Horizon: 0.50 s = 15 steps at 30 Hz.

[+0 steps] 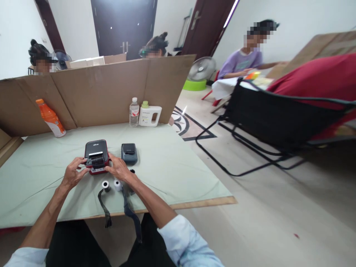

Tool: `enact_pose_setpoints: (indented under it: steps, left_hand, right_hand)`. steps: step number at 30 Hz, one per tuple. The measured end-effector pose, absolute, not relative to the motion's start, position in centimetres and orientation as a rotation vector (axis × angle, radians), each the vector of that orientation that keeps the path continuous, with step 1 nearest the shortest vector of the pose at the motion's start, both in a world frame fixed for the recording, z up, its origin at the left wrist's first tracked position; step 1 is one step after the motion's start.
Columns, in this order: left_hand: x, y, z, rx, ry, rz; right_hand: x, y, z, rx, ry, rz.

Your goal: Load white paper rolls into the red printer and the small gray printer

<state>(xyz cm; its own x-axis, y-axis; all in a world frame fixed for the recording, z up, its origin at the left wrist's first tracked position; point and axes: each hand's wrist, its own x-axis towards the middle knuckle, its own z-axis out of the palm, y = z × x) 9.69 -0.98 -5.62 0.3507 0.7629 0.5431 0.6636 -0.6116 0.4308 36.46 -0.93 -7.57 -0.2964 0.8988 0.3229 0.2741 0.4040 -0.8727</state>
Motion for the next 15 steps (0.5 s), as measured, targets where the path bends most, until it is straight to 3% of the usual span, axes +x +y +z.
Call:
enact_pose_setpoints:
  steps: [15]
  left_hand:
    - [9.8, -0.9, -4.2, 2.439, 1.367, 0.969]
  right_hand:
    - [36.5, -1.4, -6.6, -1.009, -1.8, 0.945]
